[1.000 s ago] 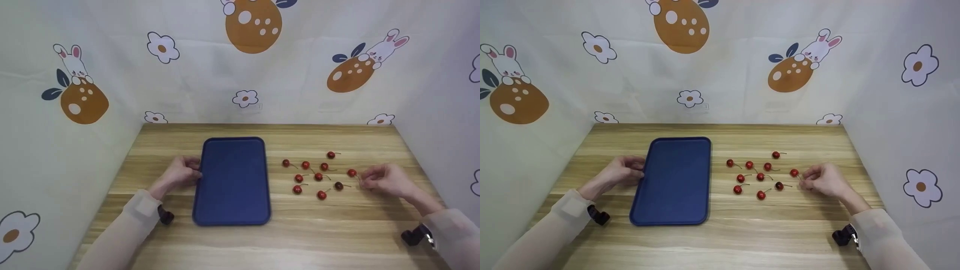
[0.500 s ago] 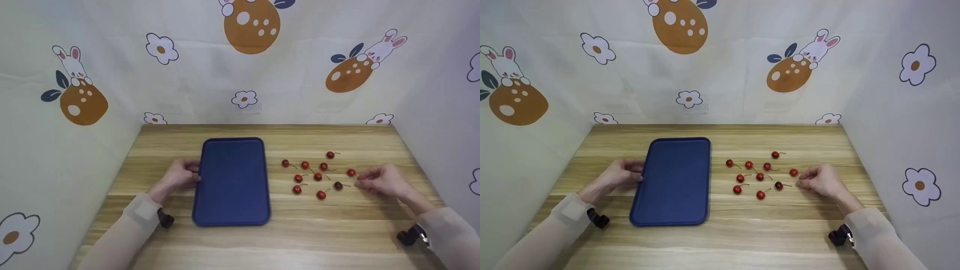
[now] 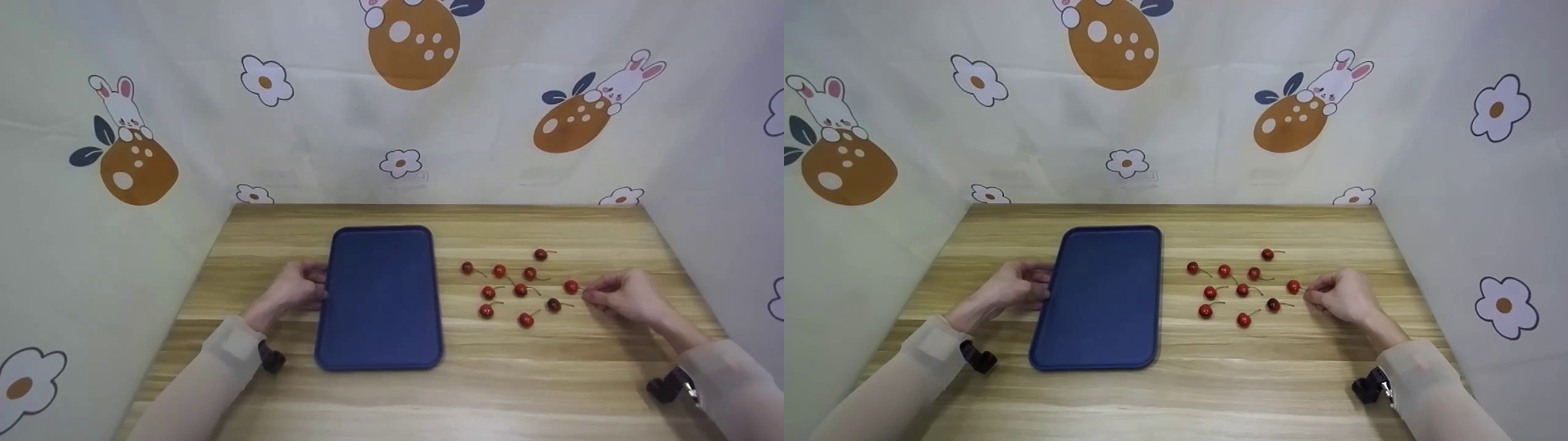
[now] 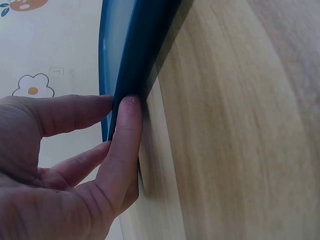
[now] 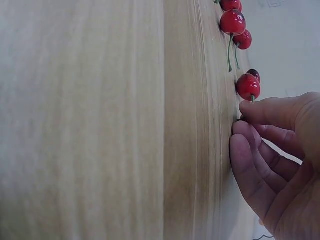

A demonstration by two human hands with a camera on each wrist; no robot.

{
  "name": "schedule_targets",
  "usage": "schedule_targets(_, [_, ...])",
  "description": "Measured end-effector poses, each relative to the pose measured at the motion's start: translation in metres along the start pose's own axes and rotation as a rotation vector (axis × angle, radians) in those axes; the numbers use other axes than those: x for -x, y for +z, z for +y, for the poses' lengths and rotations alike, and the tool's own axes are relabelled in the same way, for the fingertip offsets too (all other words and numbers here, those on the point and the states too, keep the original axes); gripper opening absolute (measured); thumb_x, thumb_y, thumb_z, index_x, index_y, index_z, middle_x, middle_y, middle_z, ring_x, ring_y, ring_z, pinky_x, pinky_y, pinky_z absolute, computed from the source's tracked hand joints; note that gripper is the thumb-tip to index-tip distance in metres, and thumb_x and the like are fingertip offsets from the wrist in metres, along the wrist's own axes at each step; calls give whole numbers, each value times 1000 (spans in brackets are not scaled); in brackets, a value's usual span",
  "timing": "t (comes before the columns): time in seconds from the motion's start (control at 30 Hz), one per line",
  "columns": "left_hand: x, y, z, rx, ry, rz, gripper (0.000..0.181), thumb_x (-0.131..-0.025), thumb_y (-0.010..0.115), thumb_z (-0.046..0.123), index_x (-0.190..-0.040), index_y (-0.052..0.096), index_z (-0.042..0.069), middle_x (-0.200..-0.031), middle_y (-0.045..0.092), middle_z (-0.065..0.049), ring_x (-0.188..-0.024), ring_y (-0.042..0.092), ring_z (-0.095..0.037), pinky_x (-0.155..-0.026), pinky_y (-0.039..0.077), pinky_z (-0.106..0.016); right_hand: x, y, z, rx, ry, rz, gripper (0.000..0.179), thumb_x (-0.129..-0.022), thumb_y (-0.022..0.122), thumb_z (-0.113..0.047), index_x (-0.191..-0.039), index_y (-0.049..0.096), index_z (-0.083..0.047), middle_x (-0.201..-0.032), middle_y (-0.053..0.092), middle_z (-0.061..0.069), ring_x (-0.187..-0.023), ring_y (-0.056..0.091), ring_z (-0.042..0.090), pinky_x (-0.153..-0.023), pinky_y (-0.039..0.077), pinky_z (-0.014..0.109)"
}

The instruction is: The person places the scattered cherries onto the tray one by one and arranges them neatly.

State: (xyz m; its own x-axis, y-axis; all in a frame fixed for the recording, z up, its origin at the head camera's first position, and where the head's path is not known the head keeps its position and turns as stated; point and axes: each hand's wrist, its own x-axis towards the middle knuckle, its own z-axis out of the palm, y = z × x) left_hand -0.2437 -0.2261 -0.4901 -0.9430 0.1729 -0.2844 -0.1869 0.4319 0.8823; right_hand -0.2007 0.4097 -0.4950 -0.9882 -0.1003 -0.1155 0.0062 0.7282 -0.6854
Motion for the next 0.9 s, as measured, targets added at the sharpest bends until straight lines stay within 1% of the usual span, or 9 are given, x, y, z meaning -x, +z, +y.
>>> schedule_targets(0.1, [1, 0, 1, 16, -10, -9, 67, -92, 68, -12, -158, 54, -12, -135, 72, -33, -95, 75, -19, -78, 72, -38, -1, 0, 0, 29, -11, 28, 25, -99, 85, -14, -114, 84, 6, -89, 85, 14, -61, 69, 6, -55, 61, 24])
schedule_targets(0.2, [1, 0, 1, 53, -23, -19, 71, -91, 68, -13, -160, 52, -11, -136, 70, -30, -96, 74, -20, -79, 72, -38, -2, -1, 0, 65, -12, 57, 24, -99, 85, -17, -114, 85, 2, -92, 86, 13, -61, 66, 4, -54, 56, 22])
schedule_targets(0.3, [1, 1, 0, 74, -21, -26, 73, -89, 67, -14, -161, 51, -11, -134, 69, -28, -98, 72, -20, -79, 72, -37, -4, -1, -1, 66, -13, 65, 23, -100, 84, -17, -114, 84, 2, -95, 86, 14, -63, 65, 2, -55, 54, 21])
schedule_targets(0.37, [1, 1, -1, 77, -17, -29, 73, -88, 67, -15, -160, 51, -12, -134, 69, -28, -99, 72, -21, -79, 72, -36, -5, 0, -2, 47, -18, 69, 23, -100, 83, -15, -115, 83, 4, -95, 86, 15, -65, 67, 2, -56, 56, 20])
schedule_targets(0.47, [1, 1, -2, 62, -9, -24, 72, -88, 68, -14, -158, 53, -12, -134, 71, -29, -101, 73, -21, -80, 71, -35, -8, 0, -4, -13, -23, 70, 23, -101, 81, -8, -116, 80, 10, -96, 85, 20, -68, 72, 3, -60, 62, 21])
schedule_targets(0.53, [1, 0, -2, 50, -3, -23, 72, -87, 68, -14, -158, 53, -13, -134, 72, -30, -103, 73, -21, -81, 71, -34, -8, 0, -6, -26, -28, 77, 23, -101, 80, -6, -116, 79, 11, -97, 85, 22, -70, 74, 4, -63, 64, 22])
schedule_targets(0.7, [0, 0, -3, 62, -9, -26, 70, -88, 66, -15, -158, 54, -12, -130, 72, -27, -101, 73, -21, -81, 71, -34, -12, 0, -12, -21, -30, 100, 23, -101, 79, -5, -117, 80, 11, -97, 85, 24, -69, 75, 5, -63, 65, 23])
schedule_targets(0.87, [-1, 0, -3, 55, 4, -28, 68, -89, 65, -15, -157, 55, -13, -128, 74, -27, -97, 73, -18, -78, 71, -33, -17, 0, -20, -66, -28, 121, 25, -101, 79, -3, -120, 79, 12, -103, 84, 27, -72, 76, 3, -66, 67, 23])
schedule_targets(0.9, [-1, 0, -3, 63, -1, -28, 68, -89, 64, -15, -157, 55, -12, -128, 74, -27, -97, 73, -18, -78, 71, -33, -18, 0, -22, -73, -28, 126, 25, -101, 79, -4, -120, 79, 12, -105, 84, 27, -73, 77, 2, -67, 67, 22])
